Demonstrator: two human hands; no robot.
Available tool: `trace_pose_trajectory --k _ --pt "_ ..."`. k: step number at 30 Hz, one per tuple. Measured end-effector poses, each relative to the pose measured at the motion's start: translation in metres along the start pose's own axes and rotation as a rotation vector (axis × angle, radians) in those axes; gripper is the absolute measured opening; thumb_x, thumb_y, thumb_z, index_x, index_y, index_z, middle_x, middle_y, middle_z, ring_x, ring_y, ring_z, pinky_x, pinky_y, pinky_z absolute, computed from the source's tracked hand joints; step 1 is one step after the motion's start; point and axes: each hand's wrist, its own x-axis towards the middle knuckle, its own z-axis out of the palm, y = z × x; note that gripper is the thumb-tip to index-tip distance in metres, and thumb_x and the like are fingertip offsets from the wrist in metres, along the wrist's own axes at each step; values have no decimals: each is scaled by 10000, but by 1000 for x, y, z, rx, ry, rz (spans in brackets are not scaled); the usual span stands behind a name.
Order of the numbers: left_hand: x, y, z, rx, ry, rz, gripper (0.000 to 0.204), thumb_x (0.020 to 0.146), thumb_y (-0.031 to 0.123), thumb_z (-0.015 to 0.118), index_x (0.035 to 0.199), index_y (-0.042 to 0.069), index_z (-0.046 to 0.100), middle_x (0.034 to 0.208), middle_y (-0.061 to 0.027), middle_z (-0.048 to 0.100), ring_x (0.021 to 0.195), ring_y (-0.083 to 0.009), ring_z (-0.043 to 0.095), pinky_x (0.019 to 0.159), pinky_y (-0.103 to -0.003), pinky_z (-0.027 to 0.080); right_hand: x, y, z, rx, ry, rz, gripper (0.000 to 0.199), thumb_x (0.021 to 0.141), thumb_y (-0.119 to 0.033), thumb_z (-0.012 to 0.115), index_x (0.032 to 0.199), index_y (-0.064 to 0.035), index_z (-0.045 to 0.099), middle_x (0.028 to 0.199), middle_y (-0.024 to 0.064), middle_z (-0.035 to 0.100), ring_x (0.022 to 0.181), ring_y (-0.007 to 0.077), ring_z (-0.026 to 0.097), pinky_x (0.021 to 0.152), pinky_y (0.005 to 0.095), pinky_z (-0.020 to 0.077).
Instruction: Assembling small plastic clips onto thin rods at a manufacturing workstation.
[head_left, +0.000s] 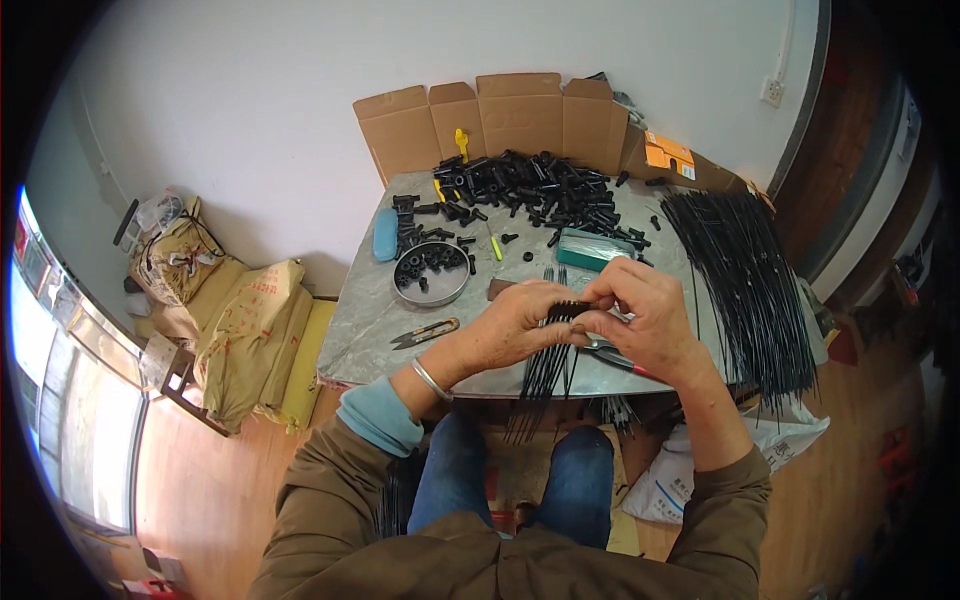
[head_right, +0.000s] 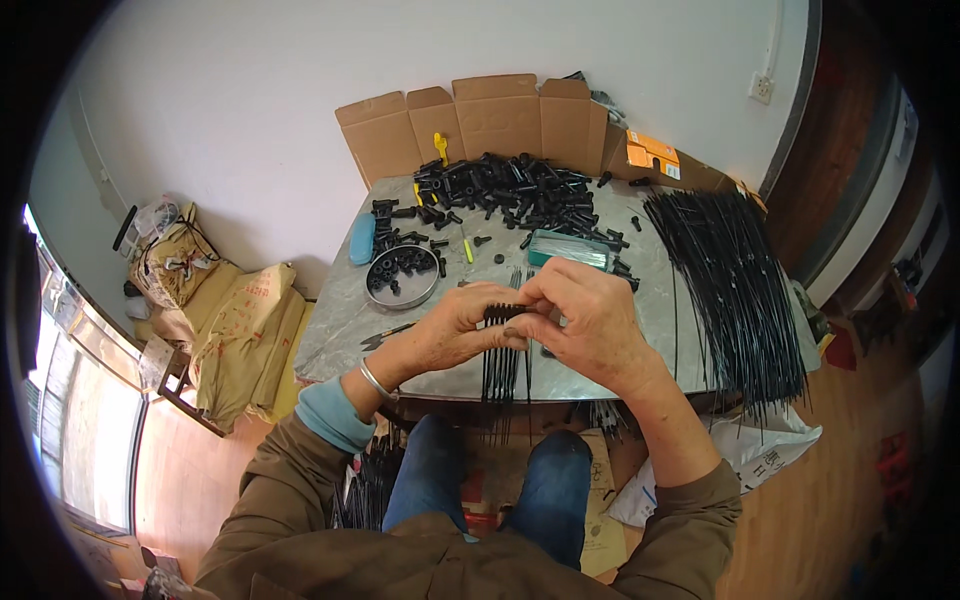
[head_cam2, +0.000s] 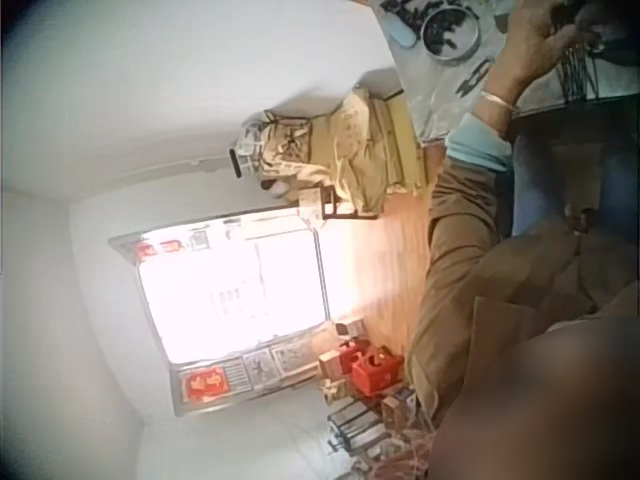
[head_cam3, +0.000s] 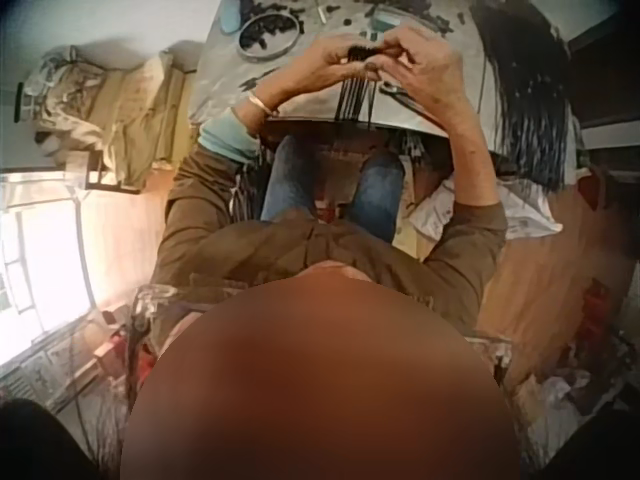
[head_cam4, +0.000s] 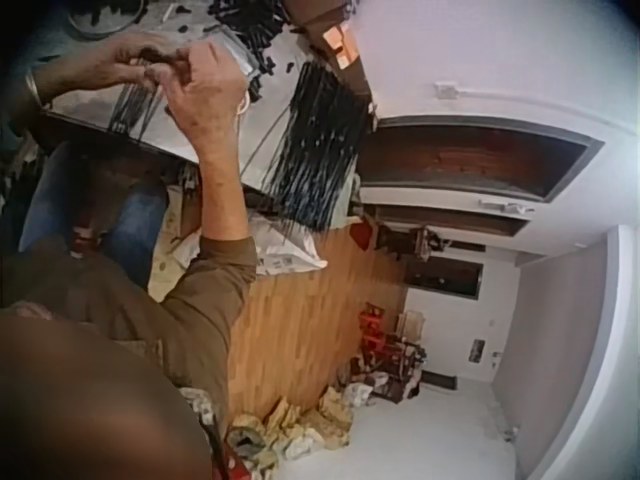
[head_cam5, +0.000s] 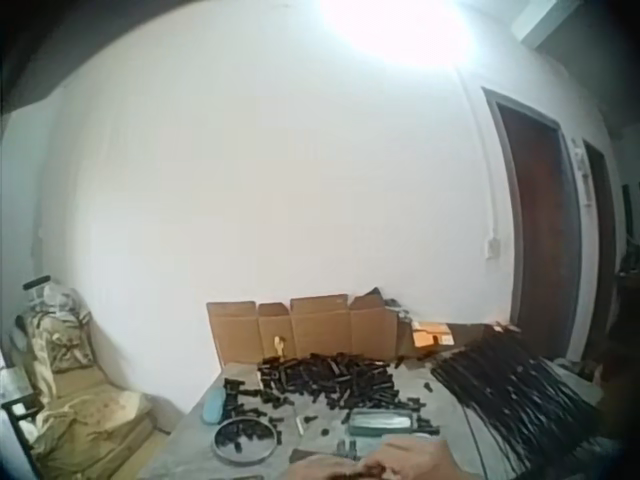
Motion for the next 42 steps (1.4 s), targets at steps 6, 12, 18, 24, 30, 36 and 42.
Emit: trace_pose_trajectory --k 6,12,18,24,30,36,42 --pt "-2 -3 -2 118 61 49 419 712 284 784 1060 82 666 1068 -78 658 1005 -271 597 896 -377 429 2 -1 7 -196 68 -212 224 681 -68 797 789 -12 609 714 35 562 577 114 546 514 247 436" --pt "-4 -8 -1 104 63 106 422 687 286 792 1038 86 671 1029 -82 662 971 -278 605 869 -379 434 -3 -1 10 200 -47 102 167 743 -31 758 811 -3 608 728 19 558 583 71 508 518 222 425" --pt "-8 -10 5 79 84 121 434 677 313 790 1020 74 671 967 -89 672 924 -297 612 846 -385 441 1 -13 4 -32 -56 23 158 739 -30 750 810 -10 609 736 45 576 589 115 565 527 244 453" --pt "1 -9 9 71 92 188 447 680 355 776 1003 65 671 955 -84 675 904 -301 619 804 -388 459 1 -7 1 -125 -73 -67 203 711 -133 771 790 -55 601 735 55 588 608 217 609 521 321 462" --pt "-2 -14 1 108 86 188 442 685 351 774 999 60 666 929 -87 671 880 -302 622 784 -382 466 -1 -10 2 -150 -6 -112 190 708 -89 780 781 -19 619 712 59 571 568 165 591 509 281 465" --pt "-4 -16 9 48 95 144 458 680 345 778 1025 70 655 902 -90 662 855 -303 614 774 -383 465 -4 -11 12 -86 43 -21 168 736 -73 762 796 -9 619 711 56 563 562 138 570 507 260 453" --pt "-1 -13 7 51 58 143 468 679 353 777 1028 68 651 896 -98 656 849 -306 611 764 -383 469 -4 -4 13 -47 47 -44 183 730 -73 766 791 -4 608 720 58 567 559 137 566 503 258 452"
